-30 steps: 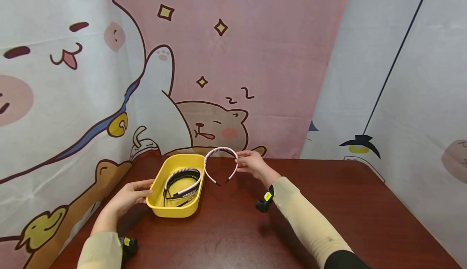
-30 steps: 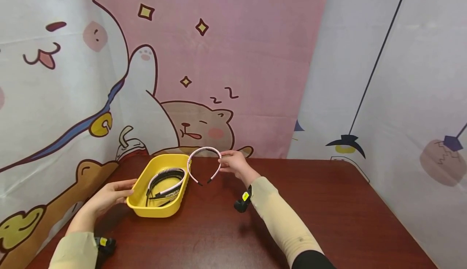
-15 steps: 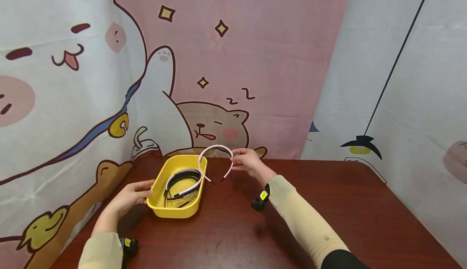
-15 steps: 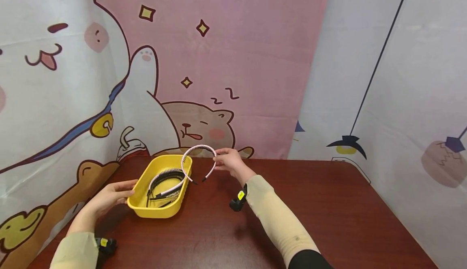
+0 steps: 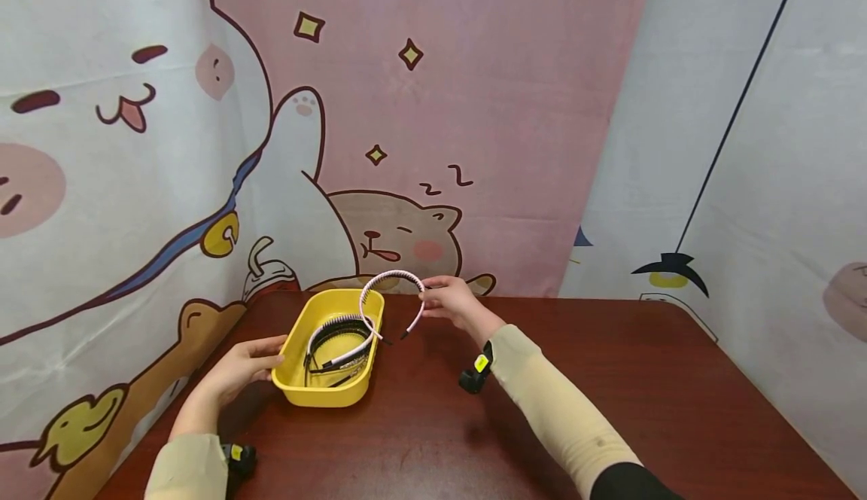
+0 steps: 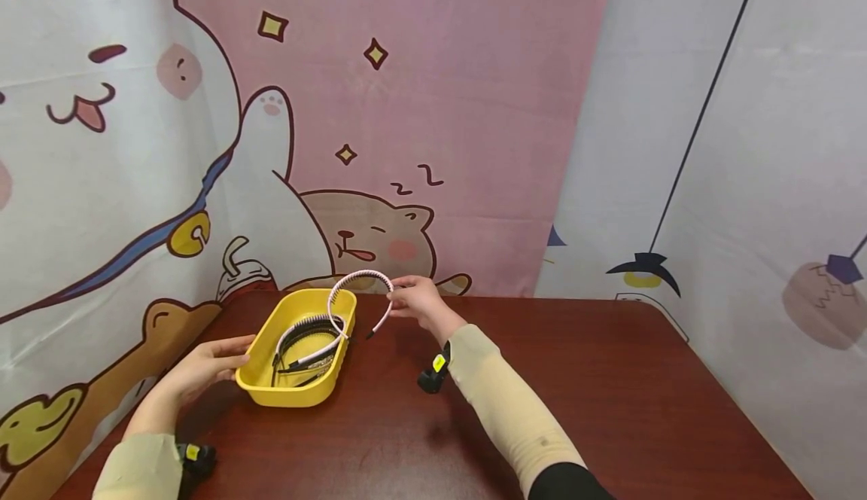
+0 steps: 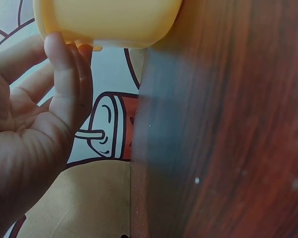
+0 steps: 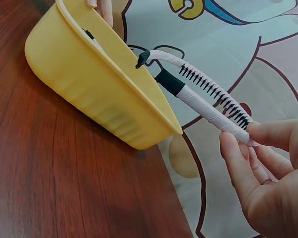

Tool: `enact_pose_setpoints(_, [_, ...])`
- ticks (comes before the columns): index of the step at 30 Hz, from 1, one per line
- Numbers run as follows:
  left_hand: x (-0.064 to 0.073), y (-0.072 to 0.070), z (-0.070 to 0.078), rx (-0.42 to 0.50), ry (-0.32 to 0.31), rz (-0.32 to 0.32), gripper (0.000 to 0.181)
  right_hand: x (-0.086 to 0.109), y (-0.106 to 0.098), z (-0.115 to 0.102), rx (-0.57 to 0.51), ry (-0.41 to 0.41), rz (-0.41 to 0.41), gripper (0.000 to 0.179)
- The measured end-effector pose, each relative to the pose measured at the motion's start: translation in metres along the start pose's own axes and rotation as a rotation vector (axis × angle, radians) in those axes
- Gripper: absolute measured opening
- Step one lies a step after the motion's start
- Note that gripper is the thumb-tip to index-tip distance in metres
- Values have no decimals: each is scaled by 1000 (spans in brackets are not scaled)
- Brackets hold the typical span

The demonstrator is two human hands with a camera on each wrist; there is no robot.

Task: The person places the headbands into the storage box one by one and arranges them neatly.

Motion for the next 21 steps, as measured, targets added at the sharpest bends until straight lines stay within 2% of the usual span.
enact_pose_setpoints(17, [0,0,1,-8,-4,13,59,-1,25,-1,17,4,-24,33])
enact_pose_setpoints(21, [0,0,1,-6,-4,10,59,-1,29,-1,13,8,-28,38])
Point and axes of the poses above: each hand's wrist, its own x-axis away from the middle knuckle, its own y-axis out of the palm, z = x × y, the point moved 6 cm from there along -x, towards the middle knuckle, and after that the axes turned 5 degrees about x, right-handed, at the moved point
